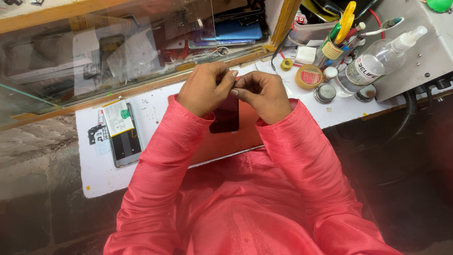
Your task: The person works at a repair bench on a disassembled smartphone, prying components and disconnecting the battery from the phone body, then lifting the motherboard and flex cables out of the frame. They then hold the phone and heat its screen edge with a heat gun, working around the perimeter.
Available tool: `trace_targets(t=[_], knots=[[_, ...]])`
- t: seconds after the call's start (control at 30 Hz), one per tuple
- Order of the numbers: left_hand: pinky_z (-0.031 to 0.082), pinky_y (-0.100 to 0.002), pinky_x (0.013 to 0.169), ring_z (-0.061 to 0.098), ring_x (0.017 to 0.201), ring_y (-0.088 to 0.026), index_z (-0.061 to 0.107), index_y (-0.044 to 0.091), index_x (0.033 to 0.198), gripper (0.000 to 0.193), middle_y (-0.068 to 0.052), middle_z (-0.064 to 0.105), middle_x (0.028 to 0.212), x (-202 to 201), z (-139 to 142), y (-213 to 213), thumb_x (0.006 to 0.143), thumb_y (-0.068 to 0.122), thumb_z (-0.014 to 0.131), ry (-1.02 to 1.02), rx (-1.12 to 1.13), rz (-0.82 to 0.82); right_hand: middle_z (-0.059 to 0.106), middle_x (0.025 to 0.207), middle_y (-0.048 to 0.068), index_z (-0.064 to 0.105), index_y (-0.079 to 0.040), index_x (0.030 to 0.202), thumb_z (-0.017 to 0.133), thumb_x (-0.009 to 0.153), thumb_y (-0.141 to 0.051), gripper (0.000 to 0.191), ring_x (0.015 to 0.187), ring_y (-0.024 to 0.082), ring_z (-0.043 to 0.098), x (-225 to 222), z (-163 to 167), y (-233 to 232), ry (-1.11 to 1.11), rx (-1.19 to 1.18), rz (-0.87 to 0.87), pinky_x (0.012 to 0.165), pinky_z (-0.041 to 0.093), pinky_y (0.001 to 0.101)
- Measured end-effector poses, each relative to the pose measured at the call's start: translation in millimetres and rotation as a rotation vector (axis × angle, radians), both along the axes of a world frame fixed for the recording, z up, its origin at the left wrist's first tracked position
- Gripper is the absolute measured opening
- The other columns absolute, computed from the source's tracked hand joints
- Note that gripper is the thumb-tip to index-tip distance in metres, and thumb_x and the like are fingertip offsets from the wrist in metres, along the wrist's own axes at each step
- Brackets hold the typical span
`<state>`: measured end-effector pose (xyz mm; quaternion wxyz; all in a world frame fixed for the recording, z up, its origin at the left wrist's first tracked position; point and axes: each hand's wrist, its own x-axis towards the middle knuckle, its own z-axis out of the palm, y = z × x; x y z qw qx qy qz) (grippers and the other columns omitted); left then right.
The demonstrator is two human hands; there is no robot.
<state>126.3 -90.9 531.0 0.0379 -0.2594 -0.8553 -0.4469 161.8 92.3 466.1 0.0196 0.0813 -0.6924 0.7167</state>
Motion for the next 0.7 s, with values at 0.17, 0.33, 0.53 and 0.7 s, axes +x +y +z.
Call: trace_targets(t=[0.17,0.33,0.53,0.7], knots=[[0.047,-0.042,0.057,0.060,0.057,-0.033,0.068,-0.002,0.083,0.028,-0.018,0.064,0.068,3.7,3.1,1.8,0.095,0.023,0.066,-0.025,-0.030,0.040,0.070,0.086,0.000,0.070,0.001,0.095,0.078,0.090,-0.001,0.009,0.077,0.005,0.063,-2.3,-0.3,2.3,-0.009,0.001,0.020,0.070,0.055,0.0199],[0.048,-0.043,0.058,0.061,0.060,-0.036,0.068,-0.001,0.084,0.027,-0.019,0.065,0.070,5.7,5.6,2.4,0.095,0.024,0.066,-0.006,-0.028,0.043,0.069,0.082,0.000,0.070,0.001,0.094,0.078,0.091,-0.001,0.008,0.074,0.005,0.062,-2.9,0.5,3.3,-0.010,0.014,0.031,0.067,0.053,0.0204],[0.048,-0.043,0.059,0.060,0.061,-0.036,0.068,-0.001,0.085,0.027,-0.019,0.065,0.070,5.3,5.0,2.6,0.095,0.024,0.066,0.000,-0.028,0.036,0.069,0.083,0.000,0.070,0.001,0.094,0.076,0.091,-0.002,0.007,0.074,0.005,0.061,-2.7,1.4,4.5,-0.023,0.001,0.048,0.067,0.052,0.0206],[0.047,-0.044,0.058,0.057,0.058,-0.037,0.067,-0.002,0.084,0.029,-0.020,0.063,0.069,4.5,4.4,2.0,0.096,0.024,0.065,-0.019,-0.046,0.041,0.069,0.085,0.000,0.070,0.000,0.095,0.075,0.092,-0.002,0.007,0.077,0.005,0.062,-2.7,2.0,5.1,-0.040,-0.004,0.064,0.071,0.053,0.0204]])
